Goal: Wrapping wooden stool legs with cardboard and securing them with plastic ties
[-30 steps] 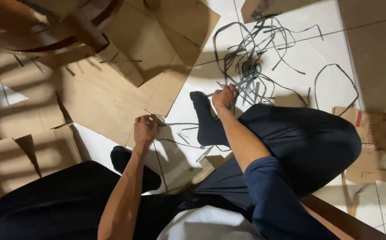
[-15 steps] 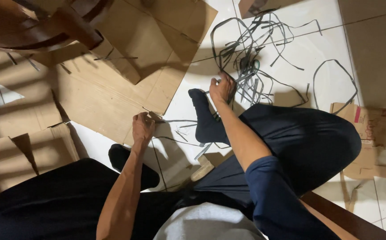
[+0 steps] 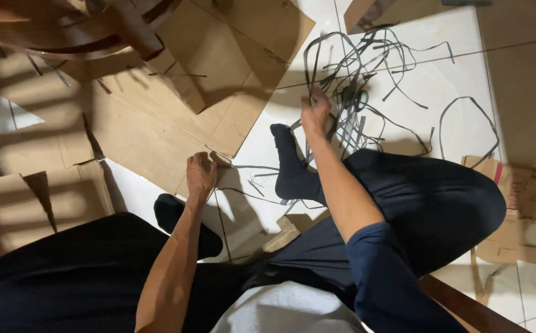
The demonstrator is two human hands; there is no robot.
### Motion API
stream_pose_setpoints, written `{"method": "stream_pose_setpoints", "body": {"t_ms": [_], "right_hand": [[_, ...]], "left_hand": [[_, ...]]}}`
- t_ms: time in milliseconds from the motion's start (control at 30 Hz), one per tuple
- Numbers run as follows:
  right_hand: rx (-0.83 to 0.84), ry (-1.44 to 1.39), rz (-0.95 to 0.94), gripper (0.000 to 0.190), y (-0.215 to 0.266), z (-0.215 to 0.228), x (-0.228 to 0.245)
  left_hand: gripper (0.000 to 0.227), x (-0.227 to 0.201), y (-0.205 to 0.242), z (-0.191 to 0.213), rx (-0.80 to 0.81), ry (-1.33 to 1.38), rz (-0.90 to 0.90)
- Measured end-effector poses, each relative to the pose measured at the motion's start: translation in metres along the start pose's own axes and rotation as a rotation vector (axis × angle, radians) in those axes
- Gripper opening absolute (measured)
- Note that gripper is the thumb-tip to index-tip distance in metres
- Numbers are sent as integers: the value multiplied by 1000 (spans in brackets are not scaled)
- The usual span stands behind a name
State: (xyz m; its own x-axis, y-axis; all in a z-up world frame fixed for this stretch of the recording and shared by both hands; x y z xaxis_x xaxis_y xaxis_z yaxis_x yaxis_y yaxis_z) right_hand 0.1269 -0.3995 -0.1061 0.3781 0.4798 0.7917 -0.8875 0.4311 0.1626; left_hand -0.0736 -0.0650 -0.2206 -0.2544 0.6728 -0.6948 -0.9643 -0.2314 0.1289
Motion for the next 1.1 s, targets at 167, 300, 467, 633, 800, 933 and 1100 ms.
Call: {"method": "stream_pose_setpoints", "body": {"t_ms": [167, 300, 467, 633, 800, 933, 1100], "right_hand": [[424, -770, -232, 32, -8, 21, 90], [599, -832, -196, 44, 3, 41, 129], [781, -968, -131, 55, 8, 46, 134], [787, -1060, -32, 58, -16, 67, 129], [762, -1125, 108, 31, -17, 119, 149], [231, -1387, -140, 60, -68, 158, 84], [-205, -1250, -265, 38, -117, 184, -40]], "left_hand": [[40, -33, -5, 23, -205, 244, -96], [39, -44, -9, 30, -219, 257, -90], [39, -45, -7, 35, -230, 320, -80], [39, -37, -6, 36, -266, 405, -57], [39, -51, -6, 38, -201, 459, -15], [38, -55, -7, 30, -197, 459, -83], [38, -52, -13, 9, -146, 450, -92]]}}
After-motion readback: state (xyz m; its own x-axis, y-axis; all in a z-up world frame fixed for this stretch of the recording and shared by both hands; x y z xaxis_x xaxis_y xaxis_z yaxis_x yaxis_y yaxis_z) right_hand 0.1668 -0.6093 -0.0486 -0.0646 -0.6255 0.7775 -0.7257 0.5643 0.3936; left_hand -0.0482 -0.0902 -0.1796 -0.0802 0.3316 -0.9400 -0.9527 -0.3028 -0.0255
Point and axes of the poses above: each hand's wrist, its own y-axis away from the middle knuckle, its own z-axis out of the back of the hand, x = y × z, the point moved 6 cm from there along -y, towards the middle knuckle, and after that the axes turned 13 degrees about -z, right-handed, at the moved point
